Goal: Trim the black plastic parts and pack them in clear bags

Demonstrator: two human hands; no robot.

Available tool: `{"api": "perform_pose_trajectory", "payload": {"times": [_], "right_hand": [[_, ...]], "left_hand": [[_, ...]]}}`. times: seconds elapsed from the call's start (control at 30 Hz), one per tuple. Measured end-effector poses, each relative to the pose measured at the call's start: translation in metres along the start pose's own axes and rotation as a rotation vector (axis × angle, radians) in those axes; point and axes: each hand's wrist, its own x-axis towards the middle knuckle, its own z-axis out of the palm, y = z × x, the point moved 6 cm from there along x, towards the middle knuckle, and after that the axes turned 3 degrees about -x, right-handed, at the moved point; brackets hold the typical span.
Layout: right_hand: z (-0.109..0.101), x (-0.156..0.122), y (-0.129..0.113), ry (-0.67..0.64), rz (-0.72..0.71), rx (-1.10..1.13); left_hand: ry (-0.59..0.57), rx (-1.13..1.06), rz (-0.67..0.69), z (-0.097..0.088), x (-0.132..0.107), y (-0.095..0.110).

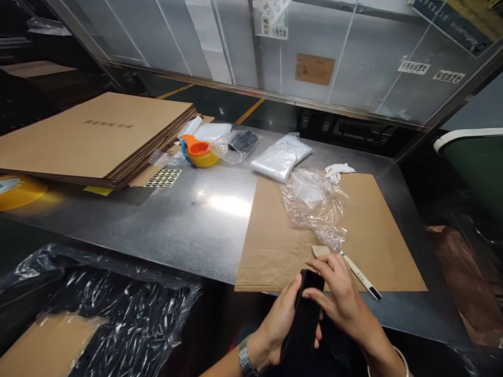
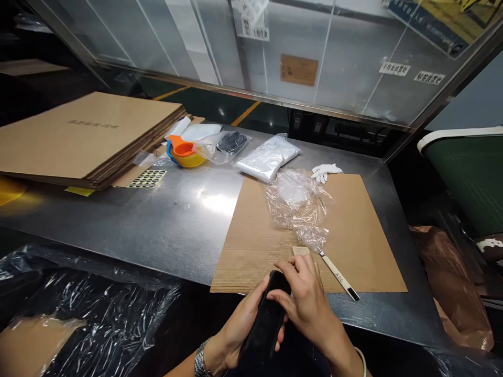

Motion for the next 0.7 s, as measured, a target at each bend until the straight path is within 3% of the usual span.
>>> {"api": "perform_pose_trajectory", "payload": {"times": [0.2, 0.3, 0.43, 0.57, 0.7], "right_hand": [[-0.003, 0.014, 0.010, -0.071, -0.010, 0.192], [-0.001, 0.014, 0.019, -0.026, 0.117, 0.313], [0.008, -0.007, 0.028, 0.057, 0.343, 0.301], [0.036, -0.033, 0.014, -0.146, 0.391, 0.239], [0.058, -0.045, 0.002, -0.263, 0.414, 0.358]], "left_hand": [[-0.075, 0.047, -0.039, 0.001, -0.002, -0.004], [-0.070, 0.028, -0.011, 0.001, -0.002, 0.002], [0.056, -0.086, 0.124, -0.008, -0.002, 0.021], [0.131, -0.127, 0.317, -0.017, -0.002, 0.037], [0.167, -0.127, 0.471, -0.018, -0.004, 0.042]]}}
